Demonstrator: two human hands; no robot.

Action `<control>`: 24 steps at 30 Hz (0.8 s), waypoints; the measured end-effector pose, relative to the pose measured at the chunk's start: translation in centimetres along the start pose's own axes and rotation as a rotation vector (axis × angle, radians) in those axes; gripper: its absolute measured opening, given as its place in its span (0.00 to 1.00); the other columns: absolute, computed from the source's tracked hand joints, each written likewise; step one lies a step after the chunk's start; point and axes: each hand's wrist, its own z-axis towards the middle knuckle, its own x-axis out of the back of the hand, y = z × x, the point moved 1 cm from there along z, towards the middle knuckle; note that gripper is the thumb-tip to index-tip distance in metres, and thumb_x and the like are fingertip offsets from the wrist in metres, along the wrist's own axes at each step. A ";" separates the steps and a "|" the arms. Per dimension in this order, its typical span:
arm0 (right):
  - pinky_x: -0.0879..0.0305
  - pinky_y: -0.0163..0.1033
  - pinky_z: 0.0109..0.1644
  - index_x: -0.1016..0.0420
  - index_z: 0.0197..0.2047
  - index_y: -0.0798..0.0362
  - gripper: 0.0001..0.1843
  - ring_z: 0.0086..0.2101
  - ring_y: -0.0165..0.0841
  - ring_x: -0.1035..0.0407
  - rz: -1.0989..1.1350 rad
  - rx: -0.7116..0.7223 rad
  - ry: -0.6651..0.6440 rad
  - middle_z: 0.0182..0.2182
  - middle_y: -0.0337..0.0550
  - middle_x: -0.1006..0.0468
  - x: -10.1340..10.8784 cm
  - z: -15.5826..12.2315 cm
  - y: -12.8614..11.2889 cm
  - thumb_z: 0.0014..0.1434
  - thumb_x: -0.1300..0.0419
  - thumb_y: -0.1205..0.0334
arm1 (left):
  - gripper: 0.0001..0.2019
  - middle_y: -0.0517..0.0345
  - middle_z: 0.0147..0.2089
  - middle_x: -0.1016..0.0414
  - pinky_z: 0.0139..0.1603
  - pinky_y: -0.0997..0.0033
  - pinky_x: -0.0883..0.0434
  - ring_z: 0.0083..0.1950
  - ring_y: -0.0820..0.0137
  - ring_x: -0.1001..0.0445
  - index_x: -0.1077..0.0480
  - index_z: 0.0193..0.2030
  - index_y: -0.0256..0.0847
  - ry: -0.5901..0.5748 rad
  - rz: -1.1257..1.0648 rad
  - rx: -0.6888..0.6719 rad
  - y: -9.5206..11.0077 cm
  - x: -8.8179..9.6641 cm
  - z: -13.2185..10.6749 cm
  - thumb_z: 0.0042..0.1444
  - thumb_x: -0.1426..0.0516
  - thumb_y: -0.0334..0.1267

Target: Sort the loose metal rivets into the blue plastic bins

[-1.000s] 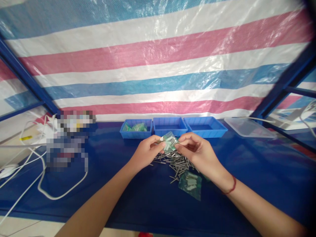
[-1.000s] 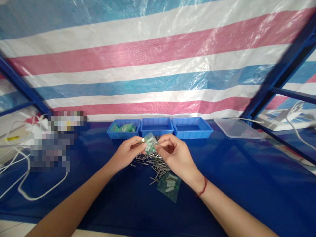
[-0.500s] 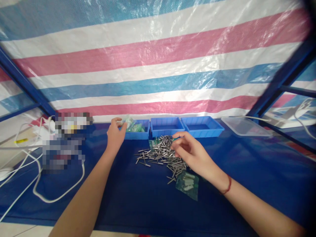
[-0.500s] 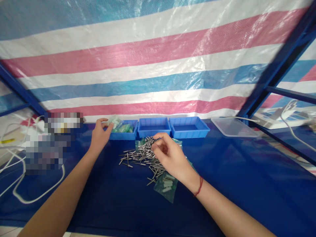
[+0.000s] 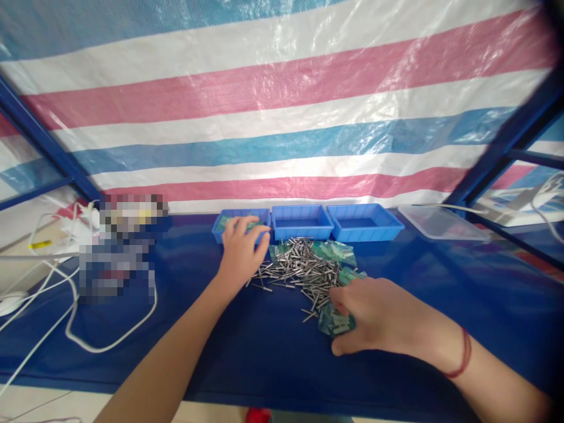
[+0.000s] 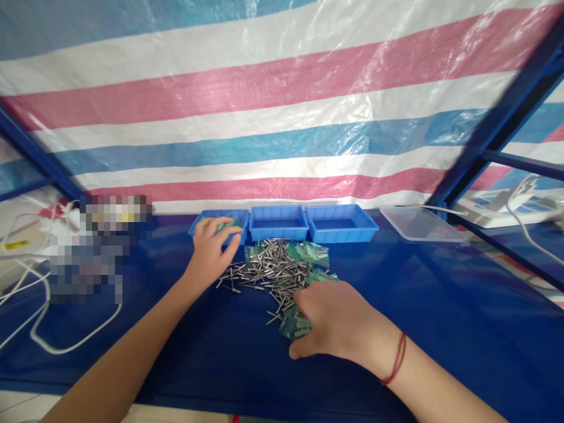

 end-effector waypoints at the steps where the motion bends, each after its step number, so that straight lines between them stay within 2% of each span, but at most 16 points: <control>1: 0.62 0.36 0.23 0.28 0.26 0.50 0.21 0.22 0.35 0.34 -0.027 -0.010 -0.012 0.20 0.40 0.27 -0.2 -0.1 -0.2 0.37 0.30 0.45 | 0.11 0.54 0.54 0.30 0.61 0.54 0.44 0.60 0.58 0.43 0.24 0.43 0.46 -0.044 -0.059 -0.062 1.2 -0.3 -0.5 0.62 0.48 0.40; 4: 0.63 0.37 0.23 0.30 0.26 0.51 0.15 0.22 0.35 0.32 -0.052 0.003 -0.030 0.21 0.41 0.26 -0.5 -0.1 -0.6 0.42 0.32 0.51 | 0.10 0.55 0.55 0.30 0.62 0.55 0.45 0.61 0.58 0.44 0.24 0.42 0.47 -0.192 -0.219 -0.233 4.4 -1.1 -2.1 0.62 0.47 0.39; 7: 0.63 0.38 0.24 0.33 0.23 0.52 0.07 0.20 0.32 0.34 -0.042 0.023 0.012 0.21 0.41 0.26 -0.2 0.0 -0.7 0.45 0.37 0.62 | 0.10 0.54 0.54 0.29 0.61 0.57 0.44 0.61 0.59 0.42 0.24 0.42 0.45 -0.287 -0.322 -0.342 6.0 -1.3 -3.0 0.62 0.47 0.41; 10: 0.62 0.39 0.24 0.36 0.21 0.52 0.08 0.19 0.29 0.37 0.022 0.053 0.072 0.18 0.39 0.29 0.6 0.3 -0.4 0.49 0.42 0.68 | 0.12 0.53 0.52 0.27 0.60 0.58 0.43 0.59 0.59 0.39 0.25 0.44 0.44 -0.353 -0.374 -0.385 6.3 -1.0 -3.0 0.63 0.48 0.43; 14: 0.53 0.37 0.26 0.37 0.23 0.52 0.12 0.20 0.28 0.37 0.187 0.100 0.166 0.18 0.38 0.31 1.9 0.9 0.0 0.57 0.48 0.67 | 0.13 0.53 0.47 0.25 0.56 0.60 0.40 0.55 0.61 0.35 0.27 0.44 0.42 -0.371 -0.394 -0.404 5.9 -0.4 -2.4 0.64 0.49 0.45; 16: 0.50 0.36 0.27 0.38 0.24 0.52 0.13 0.20 0.28 0.38 0.247 0.113 0.227 0.19 0.36 0.32 2.3 1.3 0.2 0.60 0.49 0.66 | 0.13 0.53 0.42 0.24 0.51 0.63 0.38 0.49 0.64 0.32 0.28 0.40 0.40 -0.364 -0.403 -0.381 5.9 -0.4 -2.1 0.64 0.49 0.44; 18: 0.49 0.35 0.27 0.39 0.25 0.52 0.13 0.21 0.27 0.39 0.310 0.116 0.287 0.20 0.35 0.33 2.4 1.6 0.3 0.62 0.50 0.65 | 0.13 0.55 0.35 0.26 0.44 0.67 0.36 0.41 0.67 0.30 0.29 0.36 0.39 -0.359 -0.421 -0.301 5.8 -0.4 -2.0 0.64 0.50 0.43; 21: 0.48 0.35 0.27 0.37 0.27 0.52 0.14 0.21 0.27 0.40 0.422 0.112 0.351 0.21 0.35 0.34 2.0 2.2 0.6 0.65 0.51 0.60 | 0.13 0.60 0.29 0.30 0.36 0.72 0.37 0.32 0.71 0.32 0.32 0.31 0.39 -0.352 -0.472 -0.130 5.6 -0.5 -1.9 0.64 0.50 0.42; 24: 0.46 0.34 0.26 0.34 0.29 0.52 0.14 0.22 0.28 0.39 0.545 0.106 0.341 0.22 0.36 0.32 1.2 2.8 1.2 0.64 0.48 0.54 | 0.15 0.63 0.26 0.35 0.32 0.74 0.40 0.29 0.74 0.35 0.33 0.29 0.39 -0.342 -0.545 0.008 5.4 -0.4 -1.9 0.63 0.50 0.43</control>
